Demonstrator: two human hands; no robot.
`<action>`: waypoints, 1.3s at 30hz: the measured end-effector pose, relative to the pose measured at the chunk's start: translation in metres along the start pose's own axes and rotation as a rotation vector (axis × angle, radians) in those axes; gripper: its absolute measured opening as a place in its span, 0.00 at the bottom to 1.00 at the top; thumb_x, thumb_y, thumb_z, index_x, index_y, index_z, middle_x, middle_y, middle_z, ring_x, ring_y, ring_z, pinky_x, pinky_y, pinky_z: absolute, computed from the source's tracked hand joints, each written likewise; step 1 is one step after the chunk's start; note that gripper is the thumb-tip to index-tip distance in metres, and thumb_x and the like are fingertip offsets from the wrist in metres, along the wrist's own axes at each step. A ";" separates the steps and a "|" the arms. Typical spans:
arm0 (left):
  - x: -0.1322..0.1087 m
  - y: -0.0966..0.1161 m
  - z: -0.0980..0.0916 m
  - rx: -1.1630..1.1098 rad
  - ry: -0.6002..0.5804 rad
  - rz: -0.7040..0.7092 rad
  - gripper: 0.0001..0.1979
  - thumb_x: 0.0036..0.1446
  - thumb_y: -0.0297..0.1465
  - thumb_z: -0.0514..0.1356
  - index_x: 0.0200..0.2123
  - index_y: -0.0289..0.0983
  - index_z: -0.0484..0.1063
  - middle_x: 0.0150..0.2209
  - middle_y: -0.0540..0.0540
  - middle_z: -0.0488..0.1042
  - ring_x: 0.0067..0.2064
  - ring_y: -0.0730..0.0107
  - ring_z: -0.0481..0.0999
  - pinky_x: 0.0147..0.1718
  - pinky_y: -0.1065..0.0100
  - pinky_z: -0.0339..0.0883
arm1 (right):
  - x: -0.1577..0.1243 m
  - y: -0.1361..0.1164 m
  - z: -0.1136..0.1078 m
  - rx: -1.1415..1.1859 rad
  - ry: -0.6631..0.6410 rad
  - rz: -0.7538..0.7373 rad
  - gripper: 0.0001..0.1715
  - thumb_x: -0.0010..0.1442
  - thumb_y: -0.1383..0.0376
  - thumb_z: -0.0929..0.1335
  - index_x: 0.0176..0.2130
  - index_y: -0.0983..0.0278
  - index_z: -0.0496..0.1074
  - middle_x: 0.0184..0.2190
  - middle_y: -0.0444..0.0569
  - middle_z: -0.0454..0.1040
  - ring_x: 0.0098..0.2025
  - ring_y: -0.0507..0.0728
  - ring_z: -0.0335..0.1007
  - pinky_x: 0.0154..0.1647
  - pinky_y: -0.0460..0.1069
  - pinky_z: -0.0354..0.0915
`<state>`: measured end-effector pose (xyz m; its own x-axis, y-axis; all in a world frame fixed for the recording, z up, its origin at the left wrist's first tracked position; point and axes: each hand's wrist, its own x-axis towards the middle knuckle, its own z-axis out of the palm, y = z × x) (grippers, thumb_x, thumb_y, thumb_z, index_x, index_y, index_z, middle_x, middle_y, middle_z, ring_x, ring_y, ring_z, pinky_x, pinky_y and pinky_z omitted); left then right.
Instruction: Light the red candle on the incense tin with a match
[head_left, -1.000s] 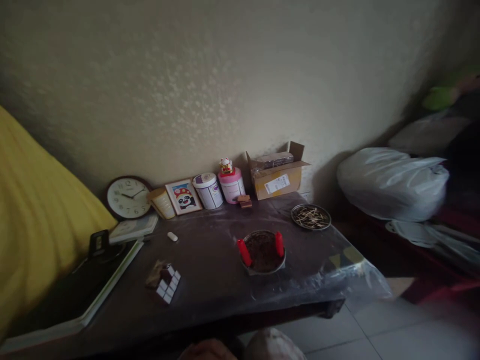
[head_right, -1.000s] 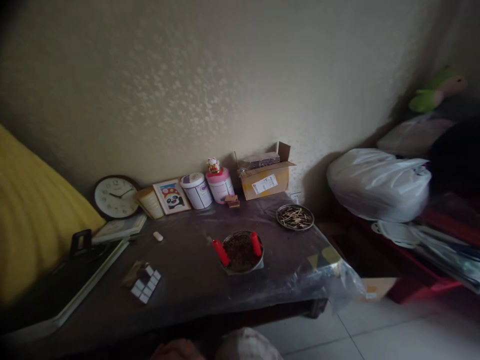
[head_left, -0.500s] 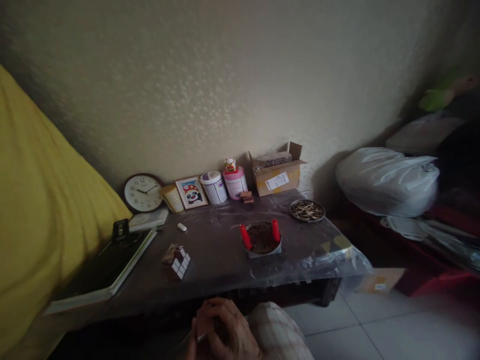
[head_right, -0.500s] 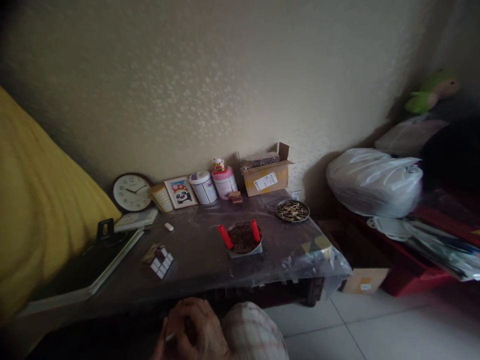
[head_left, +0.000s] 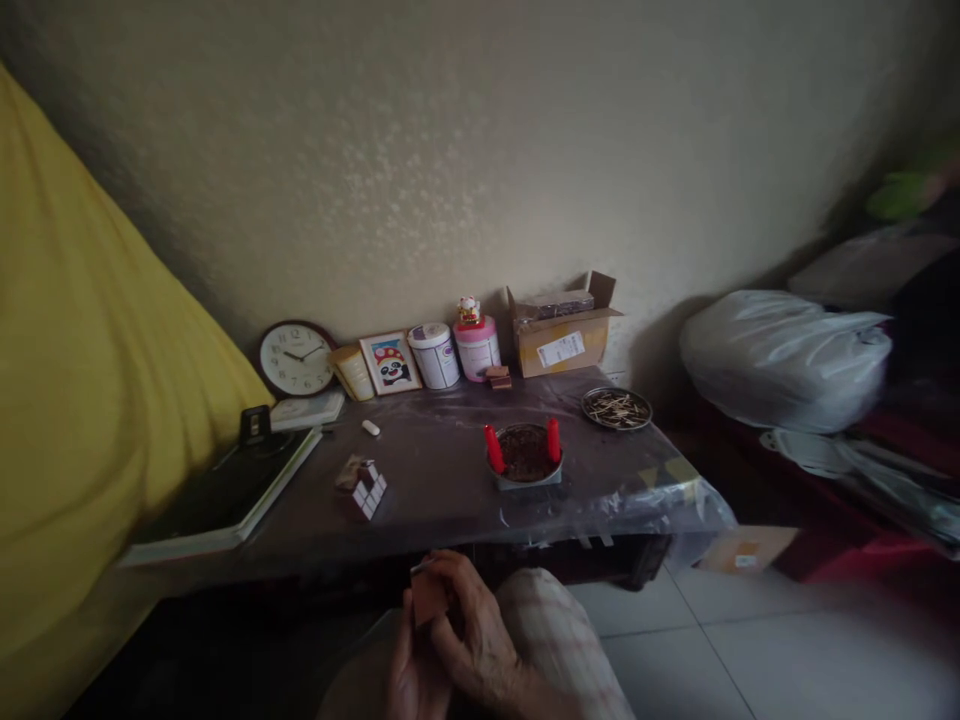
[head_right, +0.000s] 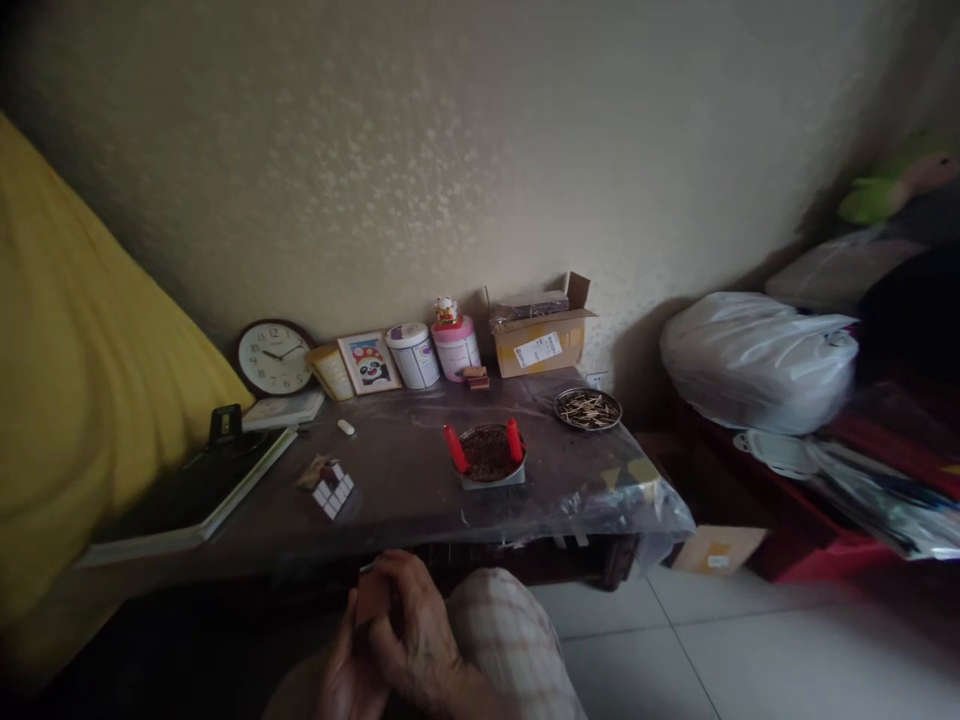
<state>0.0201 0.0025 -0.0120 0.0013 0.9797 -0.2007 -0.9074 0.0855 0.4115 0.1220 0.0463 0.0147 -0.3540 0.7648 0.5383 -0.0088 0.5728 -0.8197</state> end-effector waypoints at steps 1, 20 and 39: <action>-0.001 -0.002 0.004 -0.003 -0.015 0.013 0.16 0.64 0.33 0.52 0.40 0.42 0.81 0.37 0.45 0.83 0.47 0.62 0.79 0.57 0.59 0.63 | 0.000 0.000 0.000 0.003 0.001 0.005 0.26 0.54 0.73 0.64 0.52 0.60 0.65 0.53 0.51 0.69 0.56 0.57 0.67 0.57 0.51 0.65; -0.014 0.001 0.028 -0.130 0.240 0.062 0.25 0.67 0.28 0.42 0.36 0.39 0.81 0.35 0.44 0.83 0.38 0.68 0.82 0.41 0.67 0.75 | 0.004 -0.010 -0.022 0.345 -0.187 0.302 0.22 0.55 0.65 0.69 0.50 0.60 0.70 0.53 0.50 0.72 0.53 0.58 0.70 0.52 0.52 0.67; -0.023 -0.021 0.030 0.073 0.195 -0.046 0.10 0.63 0.30 0.55 0.43 0.34 0.75 0.34 0.43 0.80 0.31 0.68 0.78 0.28 0.69 0.73 | 0.009 0.010 -0.045 0.518 -0.047 0.637 0.26 0.44 0.45 0.75 0.27 0.64 0.69 0.25 0.42 0.74 0.22 0.48 0.64 0.25 0.45 0.62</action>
<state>0.0520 -0.0169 0.0107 -0.0462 0.9214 -0.3859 -0.8754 0.1488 0.4600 0.1608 0.0720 0.0199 -0.4752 0.8778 -0.0601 -0.2196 -0.1845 -0.9580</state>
